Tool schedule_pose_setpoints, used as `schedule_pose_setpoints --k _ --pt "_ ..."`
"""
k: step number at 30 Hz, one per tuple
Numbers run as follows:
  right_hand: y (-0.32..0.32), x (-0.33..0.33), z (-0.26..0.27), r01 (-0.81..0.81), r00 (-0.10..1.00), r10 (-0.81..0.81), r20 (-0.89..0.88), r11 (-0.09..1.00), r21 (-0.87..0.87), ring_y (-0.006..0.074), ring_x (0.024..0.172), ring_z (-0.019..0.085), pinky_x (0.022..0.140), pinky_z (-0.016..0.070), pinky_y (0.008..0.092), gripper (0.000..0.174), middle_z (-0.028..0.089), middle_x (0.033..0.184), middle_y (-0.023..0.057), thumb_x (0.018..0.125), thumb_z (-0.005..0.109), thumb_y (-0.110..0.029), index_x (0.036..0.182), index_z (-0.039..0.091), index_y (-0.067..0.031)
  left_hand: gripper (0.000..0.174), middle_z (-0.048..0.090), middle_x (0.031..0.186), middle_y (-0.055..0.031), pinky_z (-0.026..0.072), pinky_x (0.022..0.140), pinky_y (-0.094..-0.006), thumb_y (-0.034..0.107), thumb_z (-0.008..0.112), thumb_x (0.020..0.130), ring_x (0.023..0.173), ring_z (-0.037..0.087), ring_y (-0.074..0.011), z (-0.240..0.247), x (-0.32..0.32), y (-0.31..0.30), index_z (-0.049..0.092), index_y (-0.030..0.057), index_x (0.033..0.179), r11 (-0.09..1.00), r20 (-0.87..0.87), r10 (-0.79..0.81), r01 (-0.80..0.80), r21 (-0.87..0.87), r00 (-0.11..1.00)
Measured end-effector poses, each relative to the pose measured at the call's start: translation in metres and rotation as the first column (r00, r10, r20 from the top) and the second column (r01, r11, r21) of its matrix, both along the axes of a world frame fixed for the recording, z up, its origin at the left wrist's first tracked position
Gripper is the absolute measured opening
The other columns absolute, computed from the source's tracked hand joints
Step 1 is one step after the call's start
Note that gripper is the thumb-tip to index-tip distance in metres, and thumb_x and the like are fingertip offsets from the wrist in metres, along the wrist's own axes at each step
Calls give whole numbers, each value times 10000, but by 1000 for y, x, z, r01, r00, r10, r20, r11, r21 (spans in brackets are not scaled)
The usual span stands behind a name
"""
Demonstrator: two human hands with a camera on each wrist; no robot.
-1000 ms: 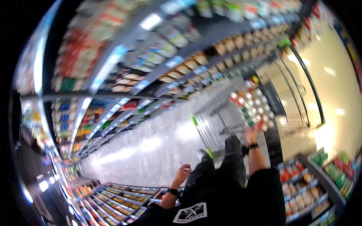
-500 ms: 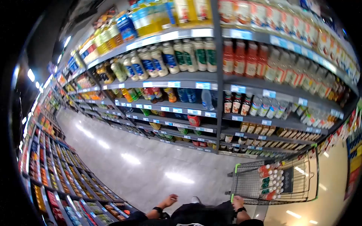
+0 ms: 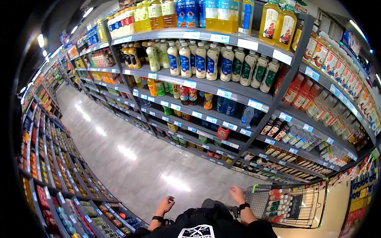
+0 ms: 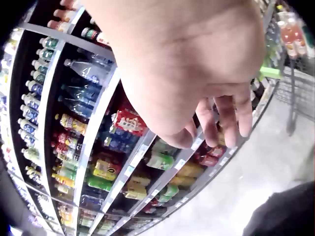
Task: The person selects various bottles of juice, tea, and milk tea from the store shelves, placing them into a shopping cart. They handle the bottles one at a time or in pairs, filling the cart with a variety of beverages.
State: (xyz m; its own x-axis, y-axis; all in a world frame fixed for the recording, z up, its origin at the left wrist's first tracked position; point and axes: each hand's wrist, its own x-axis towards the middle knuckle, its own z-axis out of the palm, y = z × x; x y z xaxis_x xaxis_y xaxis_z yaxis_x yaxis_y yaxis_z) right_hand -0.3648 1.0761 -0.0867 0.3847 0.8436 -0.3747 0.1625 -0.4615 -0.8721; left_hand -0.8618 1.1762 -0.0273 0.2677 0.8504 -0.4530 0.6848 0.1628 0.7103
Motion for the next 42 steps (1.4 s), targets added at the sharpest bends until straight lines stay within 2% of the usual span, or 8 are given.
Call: schedule_pose_setpoints --k 13,17,24,29,34,37,38,42 --pt "303 -15 203 -163 977 97 192 916 367 185 837 735 750 575 328 306 760 948 99 935 734 -162 1210 704 -31 336 678 1217 -168 563 858 -416 124 711 916 1037 701 -331 132 159 257 667 76 1245 882 123 -278 203 426 953" --pt "399 -23 320 -150 964 -84 252 612 776 186 814 719 760 580 314 249 750 981 98 929 729 -65 1173 710 -19 386 661 1258 -172 546 928 -422 93 726 902 1163 644 -352 219 227 352 644 70 1279 760 225 -310 99 642 924" --pt "506 -15 443 -134 841 -468 272 308 942 357 1218 627 1015 516 420 424 625 1342 194 854 768 -18 1258 638 6 502 548 1474 -207 539 879 -359 22 732 899 1152 627 -321 397 306 454 572 10 1374 422 296 -476 -80 903 828" --pt "560 -16 434 -41 777 -582 238 330 943 393 1268 595 1009 523 426 676 600 1375 231 847 808 -71 1444 500 3 703 648 1209 -127 487 626 -263 3 742 886 696 560 -94 453 342 506 429 -14 1515 507 433 -444 -178 843 785" --pt "575 -14 422 85 682 -652 330 520 850 477 1159 658 936 551 480 916 647 1314 289 828 861 -250 1550 356 1 742 632 877 -104 467 529 -305 156 754 924 587 572 -137 469 354 540 392 -11 1550 630 476 -517 -60 774 712" --pt "578 -9 417 149 708 -626 326 584 798 445 1137 674 918 561 465 847 671 1274 267 806 877 -239 1494 440 -10 754 649 987 -166 488 545 -332 212 775 914 591 587 -163 458 355 549 417 -12 1539 494 368 -542 -67 867 756" --pt "579 -11 414 176 751 -620 227 519 837 406 1109 696 909 568 439 763 687 1235 240 808 878 -236 1429 498 -11 694 606 1261 -255 565 721 -493 270 761 909 851 677 -463 463 349 545 451 -34 1450 492 361 -559 -51 869 747" --pt "565 -30 403 79 642 -743 188 308 948 260 1054 717 885 564 397 699 709 1202 158 804 905 -183 1367 536 5 572 635 1140 -132 559 723 -409 281 843 855 901 677 -345 465 330 537 627 69 1341 383 346 -621 -113 917 703"
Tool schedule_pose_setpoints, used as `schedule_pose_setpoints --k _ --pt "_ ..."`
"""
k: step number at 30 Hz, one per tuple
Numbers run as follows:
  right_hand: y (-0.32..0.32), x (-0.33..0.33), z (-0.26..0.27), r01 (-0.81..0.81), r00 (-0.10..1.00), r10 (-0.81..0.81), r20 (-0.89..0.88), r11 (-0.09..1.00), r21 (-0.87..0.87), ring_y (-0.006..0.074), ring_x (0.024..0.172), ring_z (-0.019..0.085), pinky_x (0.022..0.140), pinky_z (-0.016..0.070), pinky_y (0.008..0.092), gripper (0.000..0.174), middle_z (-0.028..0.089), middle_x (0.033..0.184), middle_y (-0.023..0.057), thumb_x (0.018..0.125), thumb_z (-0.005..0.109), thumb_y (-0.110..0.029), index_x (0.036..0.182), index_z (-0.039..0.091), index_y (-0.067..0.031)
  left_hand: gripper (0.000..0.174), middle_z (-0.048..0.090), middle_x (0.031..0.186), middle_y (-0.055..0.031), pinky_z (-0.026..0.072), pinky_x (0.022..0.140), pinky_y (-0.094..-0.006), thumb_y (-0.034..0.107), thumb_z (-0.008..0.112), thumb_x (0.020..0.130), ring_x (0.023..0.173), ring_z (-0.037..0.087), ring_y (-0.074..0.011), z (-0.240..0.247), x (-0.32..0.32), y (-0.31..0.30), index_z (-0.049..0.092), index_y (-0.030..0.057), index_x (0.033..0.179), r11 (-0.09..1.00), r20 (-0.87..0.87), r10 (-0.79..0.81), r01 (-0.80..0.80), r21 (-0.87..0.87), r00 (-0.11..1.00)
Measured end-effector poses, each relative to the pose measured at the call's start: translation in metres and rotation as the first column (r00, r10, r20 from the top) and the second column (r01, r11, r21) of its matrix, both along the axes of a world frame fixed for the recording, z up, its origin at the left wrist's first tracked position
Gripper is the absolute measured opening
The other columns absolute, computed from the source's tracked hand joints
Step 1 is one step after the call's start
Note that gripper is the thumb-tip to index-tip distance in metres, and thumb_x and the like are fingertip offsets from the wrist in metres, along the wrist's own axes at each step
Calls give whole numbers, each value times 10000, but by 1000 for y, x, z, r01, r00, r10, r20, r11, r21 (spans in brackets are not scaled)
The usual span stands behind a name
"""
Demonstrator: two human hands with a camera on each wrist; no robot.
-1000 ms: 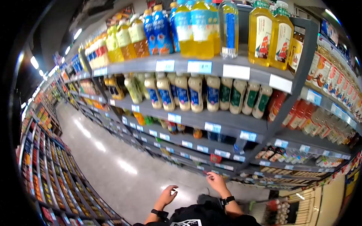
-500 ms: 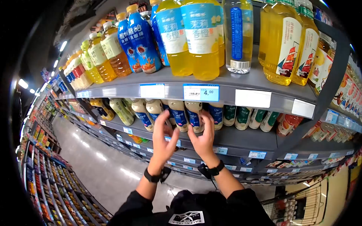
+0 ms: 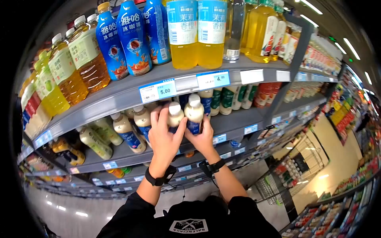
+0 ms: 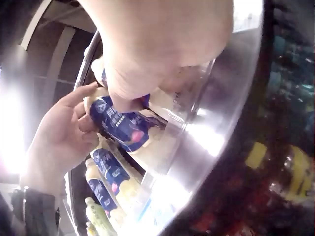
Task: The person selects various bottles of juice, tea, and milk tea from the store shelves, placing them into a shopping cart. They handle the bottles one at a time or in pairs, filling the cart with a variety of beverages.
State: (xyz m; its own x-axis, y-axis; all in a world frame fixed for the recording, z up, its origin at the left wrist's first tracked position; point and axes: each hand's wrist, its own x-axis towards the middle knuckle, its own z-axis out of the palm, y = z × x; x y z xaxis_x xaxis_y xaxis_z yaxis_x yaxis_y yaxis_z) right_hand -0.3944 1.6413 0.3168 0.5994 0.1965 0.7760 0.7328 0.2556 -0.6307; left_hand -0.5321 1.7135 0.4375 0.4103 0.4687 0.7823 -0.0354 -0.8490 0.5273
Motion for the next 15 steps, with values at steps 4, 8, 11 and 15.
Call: schedule_pose_setpoints --k 4,8,11,15 --pt "-35 -32 -12 246 964 -248 98 969 37 251 1179 656 1000 520 379 581 652 1284 179 843 838 -54 1334 542 41 380 667 1102 -109 508 890 -421 227 868 783 980 620 -330 -4 -10 -3 735 78 1107 979 82 -183 174 106 980" --pt "-102 -98 -11 243 967 -234 -104 966 88 267 1191 649 1037 518 399 515 628 1302 196 825 821 17 1265 552 23 324 741 1217 -95 522 975 -470 162 832 789 1170 660 -336 -26 -7 -9 702 58 1067 905 104 -408 387 176 907" --pt "-164 -136 -51 262 909 -247 -334 965 -1 202 1021 699 920 562 373 506 722 1108 122 795 874 -43 1208 585 -2 312 760 1147 -81 561 935 -437 120 826 755 1128 683 -331 -34 -13 -23 707 60 1037 874 99 -470 446 195 877" --pt "-254 -176 -87 399 800 -503 -327 854 -335 192 948 711 864 566 356 502 738 1065 118 798 900 -175 1178 611 -21 330 756 1129 -127 549 968 -454 61 835 730 1132 689 -363 -45 -16 -45 703 31 1030 851 84 -480 440 286 873"
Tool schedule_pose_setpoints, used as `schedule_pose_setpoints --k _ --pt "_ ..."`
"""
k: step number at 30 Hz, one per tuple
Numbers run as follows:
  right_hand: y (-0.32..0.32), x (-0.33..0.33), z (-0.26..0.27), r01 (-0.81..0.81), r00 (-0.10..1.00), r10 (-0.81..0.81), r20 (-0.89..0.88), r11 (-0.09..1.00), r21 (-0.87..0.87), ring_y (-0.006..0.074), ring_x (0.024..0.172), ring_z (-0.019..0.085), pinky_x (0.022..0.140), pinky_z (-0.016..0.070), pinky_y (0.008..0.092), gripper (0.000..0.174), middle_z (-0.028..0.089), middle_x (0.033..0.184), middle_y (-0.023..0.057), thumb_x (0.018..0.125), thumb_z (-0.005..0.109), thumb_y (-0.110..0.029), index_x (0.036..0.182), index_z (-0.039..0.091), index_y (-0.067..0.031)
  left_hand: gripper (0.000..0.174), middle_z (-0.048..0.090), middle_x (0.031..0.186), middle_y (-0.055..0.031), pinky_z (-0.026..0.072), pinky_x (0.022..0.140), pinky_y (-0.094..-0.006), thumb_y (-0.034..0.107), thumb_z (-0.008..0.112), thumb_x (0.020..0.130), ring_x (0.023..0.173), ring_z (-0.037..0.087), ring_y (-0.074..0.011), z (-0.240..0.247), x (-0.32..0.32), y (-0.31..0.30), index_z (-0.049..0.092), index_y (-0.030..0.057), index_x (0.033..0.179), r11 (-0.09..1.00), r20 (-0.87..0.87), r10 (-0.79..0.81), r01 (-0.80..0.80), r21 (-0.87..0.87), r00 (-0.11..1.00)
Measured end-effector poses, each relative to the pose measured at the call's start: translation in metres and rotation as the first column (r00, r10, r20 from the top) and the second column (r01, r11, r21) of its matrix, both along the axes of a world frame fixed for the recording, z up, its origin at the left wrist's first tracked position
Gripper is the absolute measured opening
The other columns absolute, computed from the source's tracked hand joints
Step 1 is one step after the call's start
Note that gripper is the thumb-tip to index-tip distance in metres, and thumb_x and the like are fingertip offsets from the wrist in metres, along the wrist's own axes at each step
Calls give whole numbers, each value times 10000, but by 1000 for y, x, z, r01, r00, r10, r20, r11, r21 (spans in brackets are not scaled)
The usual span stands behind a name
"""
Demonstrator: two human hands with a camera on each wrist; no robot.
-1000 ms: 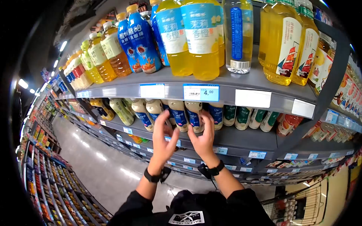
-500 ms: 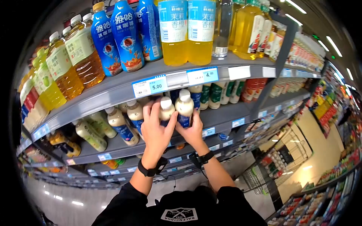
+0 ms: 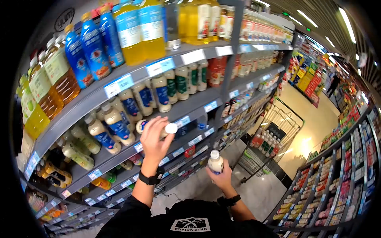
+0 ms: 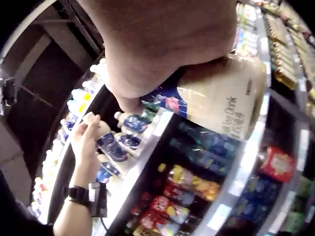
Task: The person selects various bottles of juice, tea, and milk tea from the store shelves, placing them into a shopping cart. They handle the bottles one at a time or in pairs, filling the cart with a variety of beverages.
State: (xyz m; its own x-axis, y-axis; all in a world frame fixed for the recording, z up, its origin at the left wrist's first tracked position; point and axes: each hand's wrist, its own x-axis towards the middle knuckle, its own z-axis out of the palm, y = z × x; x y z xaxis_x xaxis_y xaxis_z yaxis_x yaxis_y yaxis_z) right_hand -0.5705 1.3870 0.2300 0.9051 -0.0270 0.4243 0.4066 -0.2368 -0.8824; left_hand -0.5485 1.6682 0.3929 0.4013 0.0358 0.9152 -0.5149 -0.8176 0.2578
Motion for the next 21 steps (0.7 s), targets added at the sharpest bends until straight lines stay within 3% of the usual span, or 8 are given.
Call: schedule_pose_setpoints --k 1,2,4,6,8,12,14,21 --pt "-23 -8 -12 5 998 -11 -55 995 -103 192 947 712 863 565 351 508 737 1067 126 802 904 -217 1176 617 -26 329 750 1152 -125 536 993 -454 48 826 745 1152 683 -355 -2 0 -6 698 31 1048 1000 18 21 -21 -9 1000" --pt "-43 -20 -20 40 998 -45 -43 994 -97 192 947 712 863 565 351 508 737 1067 126 802 904 -217 1176 617 -26 329 743 1174 -123 523 1017 -454 35 816 760 1172 678 -347 -5 1 -13 693 32 1065 999 39 36 -35 -22 999" --pt "-91 -41 -29 82 987 -109 -117 973 -217 190 937 709 870 565 351 522 737 1059 125 807 906 -250 1191 620 -43 317 720 1226 -131 502 1045 -440 9 771 835 1205 663 -310 0 2 -34 667 32 1134 983 137 9 17 -185 991" --pt "-138 -55 -50 73 987 -92 -130 987 -146 188 933 706 856 565 352 533 739 1047 117 815 908 -284 1196 623 -44 345 690 1284 -144 511 1044 -440 40 775 876 1211 655 -273 -4 11 -63 626 27 1187 835 215 -113 210 -508 970" --pt "-175 -70 -61 151 976 -153 -156 988 -24 187 930 704 831 560 355 537 740 1039 110 822 910 -306 1201 626 -52 335 668 1301 -151 532 998 -376 26 760 901 1161 647 -207 1 7 -96 599 10 1195 593 163 -245 280 -755 956" --pt "-255 -93 -74 230 941 -218 -260 973 14 181 924 699 821 558 359 547 739 1042 106 821 913 -341 1201 632 -65 295 699 1191 -128 544 890 -315 38 767 899 997 645 -150 -28 4 -168 592 15 1136 571 -91 -509 257 -779 856" --pt "-289 -105 -76 215 929 -211 -304 976 -22 225 939 717 836 562 380 590 741 1056 132 832 895 -401 1237 616 -73 282 705 1157 -125 540 883 -292 33 764 894 980 649 -138 -53 -6 -223 589 24 1115 576 -199 -581 226 -786 789" --pt "-380 -130 -76 380 861 -402 -310 916 -131 330 979 748 835 579 431 678 748 1072 182 824 880 -471 1300 594 -82 487 719 1121 -145 596 835 -306 -87 788 853 986 696 -179 -154 -36 -371 515 49 1232 239 -171 -900 126 -963 400"
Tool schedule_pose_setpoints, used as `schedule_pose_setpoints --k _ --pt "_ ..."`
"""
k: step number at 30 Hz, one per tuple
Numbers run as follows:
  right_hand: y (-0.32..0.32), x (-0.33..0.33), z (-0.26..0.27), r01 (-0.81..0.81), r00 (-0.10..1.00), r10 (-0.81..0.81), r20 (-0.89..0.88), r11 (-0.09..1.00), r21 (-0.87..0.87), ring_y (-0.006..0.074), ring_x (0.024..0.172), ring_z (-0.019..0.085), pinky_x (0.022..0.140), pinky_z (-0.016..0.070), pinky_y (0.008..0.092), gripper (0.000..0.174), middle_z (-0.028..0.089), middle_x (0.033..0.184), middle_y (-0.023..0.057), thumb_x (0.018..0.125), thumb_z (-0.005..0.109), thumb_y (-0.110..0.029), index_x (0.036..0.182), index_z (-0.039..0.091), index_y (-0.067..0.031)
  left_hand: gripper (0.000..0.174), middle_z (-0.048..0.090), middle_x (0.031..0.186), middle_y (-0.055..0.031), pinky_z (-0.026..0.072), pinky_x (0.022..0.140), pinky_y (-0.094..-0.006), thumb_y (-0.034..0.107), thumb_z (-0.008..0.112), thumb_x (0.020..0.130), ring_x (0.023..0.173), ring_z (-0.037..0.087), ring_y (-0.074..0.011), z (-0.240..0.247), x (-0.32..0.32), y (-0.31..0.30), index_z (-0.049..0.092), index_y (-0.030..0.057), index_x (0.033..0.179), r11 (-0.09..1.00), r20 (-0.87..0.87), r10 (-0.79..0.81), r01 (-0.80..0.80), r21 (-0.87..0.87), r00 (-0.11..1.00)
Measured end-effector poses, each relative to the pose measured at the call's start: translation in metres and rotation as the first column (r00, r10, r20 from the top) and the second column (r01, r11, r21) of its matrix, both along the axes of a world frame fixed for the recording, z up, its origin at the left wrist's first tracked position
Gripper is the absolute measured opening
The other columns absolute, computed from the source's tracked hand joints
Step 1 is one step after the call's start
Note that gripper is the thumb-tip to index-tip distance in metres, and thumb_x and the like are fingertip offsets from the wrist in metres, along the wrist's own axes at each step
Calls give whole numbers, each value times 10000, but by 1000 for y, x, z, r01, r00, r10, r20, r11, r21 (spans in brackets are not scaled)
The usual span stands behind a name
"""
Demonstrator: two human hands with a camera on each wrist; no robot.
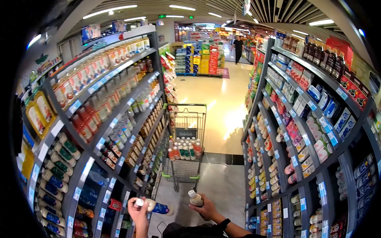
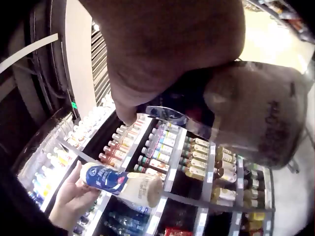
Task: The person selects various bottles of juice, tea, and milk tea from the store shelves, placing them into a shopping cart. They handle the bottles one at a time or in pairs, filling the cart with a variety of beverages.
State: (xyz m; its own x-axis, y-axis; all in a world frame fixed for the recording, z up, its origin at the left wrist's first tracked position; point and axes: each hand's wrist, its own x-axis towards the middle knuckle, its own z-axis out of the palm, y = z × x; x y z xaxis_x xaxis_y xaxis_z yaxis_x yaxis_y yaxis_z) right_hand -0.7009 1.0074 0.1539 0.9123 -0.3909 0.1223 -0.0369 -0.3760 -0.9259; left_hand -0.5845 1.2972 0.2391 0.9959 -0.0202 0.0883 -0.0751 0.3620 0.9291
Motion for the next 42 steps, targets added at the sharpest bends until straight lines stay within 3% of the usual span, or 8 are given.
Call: schedule_pose_setpoints --k 3,7,10,15,20,31,39,42 --pt "-20 -5 8 130 992 -130 5 987 -96 324 963 763 812 596 426 669 761 1055 181 793 902 -471 1268 633 -85 425 735 1102 -128 592 832 -308 -79 814 833 968 710 -170 8 -3 -47 586 11 1180 959 -50 -244 249 136 969" --pt "-43 -2 4 205 974 -216 -68 968 -142 263 987 754 859 583 386 579 758 1045 145 730 964 -367 1146 705 -58 350 766 1061 -93 573 822 -301 36 866 821 953 710 -119 12 17 -91 677 4 1114 602 -36 -624 510 614 780" --pt "-64 17 -8 226 974 -201 103 873 -433 317 960 714 840 557 400 561 720 1034 148 710 970 -317 1122 696 -52 355 738 973 -97 553 770 -313 131 861 838 859 699 -151 -8 43 -120 683 44 1133 511 -15 -747 589 626 664" --pt "-96 75 -10 223 965 -251 -71 934 -278 312 959 725 825 577 397 560 731 1063 153 713 954 -293 1154 703 -56 360 732 986 -47 518 699 -289 149 861 854 777 651 -124 -12 113 -159 700 72 1167 380 -145 -828 732 565 542" --pt "-137 158 -26 283 924 -334 -185 925 -254 257 941 753 830 592 375 608 747 1036 157 730 947 -273 1216 677 -27 378 695 915 -61 503 656 -292 137 871 829 699 606 -149 -27 190 -195 702 71 1161 473 20 -830 684 555 558" --pt "-218 408 -155 281 904 -270 -331 960 -15 306 1007 721 889 561 410 607 739 1105 162 703 922 -246 1214 672 -30 362 749 1155 -138 596 861 -374 112 880 781 1049 734 -319 -63 298 -224 725 54 1103 650 90 -535 342 678 840" --pt "-261 539 -288 523 646 -405 -646 852 -11 304 1038 707 920 544 418 573 729 1128 145 720 885 -103 1243 655 -50 436 755 1219 -156 561 1015 -388 22 921 719 1163 715 -280 -88 287 -265 732 19 1112 586 -218 -22 189 788 976" --pt "-258 566 -338 591 548 -629 -551 758 -277 394 1070 675 940 526 469 454 710 1183 186 836 768 -87 1269 634 -68 421 755 1214 -162 552 1032 -411 14 907 759 1175 708 -277 -88 280 -294 723 7 1138 588 -286 235 98 803 929"
